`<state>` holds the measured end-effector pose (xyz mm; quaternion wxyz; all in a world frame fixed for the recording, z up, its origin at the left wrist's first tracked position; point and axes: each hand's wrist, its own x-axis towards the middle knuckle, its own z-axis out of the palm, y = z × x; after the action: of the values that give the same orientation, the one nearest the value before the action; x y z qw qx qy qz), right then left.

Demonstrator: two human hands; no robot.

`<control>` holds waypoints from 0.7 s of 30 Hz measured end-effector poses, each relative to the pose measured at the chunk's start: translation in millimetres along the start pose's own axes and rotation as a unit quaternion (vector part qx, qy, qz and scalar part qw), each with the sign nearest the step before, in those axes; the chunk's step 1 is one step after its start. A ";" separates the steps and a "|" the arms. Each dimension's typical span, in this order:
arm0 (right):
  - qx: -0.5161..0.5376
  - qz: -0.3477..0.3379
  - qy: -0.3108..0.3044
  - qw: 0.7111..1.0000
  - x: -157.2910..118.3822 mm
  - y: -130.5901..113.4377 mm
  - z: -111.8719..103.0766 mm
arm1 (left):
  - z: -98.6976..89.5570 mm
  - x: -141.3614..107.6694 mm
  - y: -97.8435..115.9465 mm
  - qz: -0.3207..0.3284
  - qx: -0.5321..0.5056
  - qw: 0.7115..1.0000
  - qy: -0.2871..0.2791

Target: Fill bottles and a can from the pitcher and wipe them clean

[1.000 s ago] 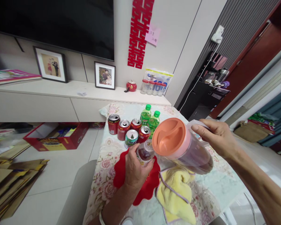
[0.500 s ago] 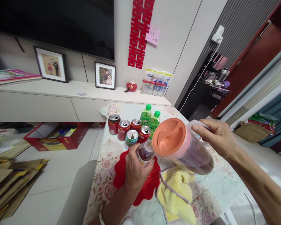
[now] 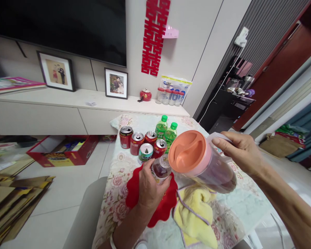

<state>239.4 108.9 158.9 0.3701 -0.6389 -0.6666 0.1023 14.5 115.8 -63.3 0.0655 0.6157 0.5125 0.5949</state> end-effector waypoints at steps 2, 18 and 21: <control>0.003 0.000 -0.001 1.000 0.0 -0.2 0.4 | -1.1 0.4 0.5 0.001 -0.001 1.000 -0.004; 0.124 0.041 -0.001 0.991 -4.9 29.0 9.4 | -1.1 0.2 0.8 -0.010 -0.013 1.000 0.005; 0.134 0.042 0.008 0.990 -4.4 32.1 13.6 | -1.8 1.1 1.9 -0.008 -0.009 1.000 0.006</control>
<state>255.4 114.6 128.2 0.4530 -0.6120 -0.6162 0.2013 13.8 114.7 -60.7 0.0728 0.6077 0.5124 0.6024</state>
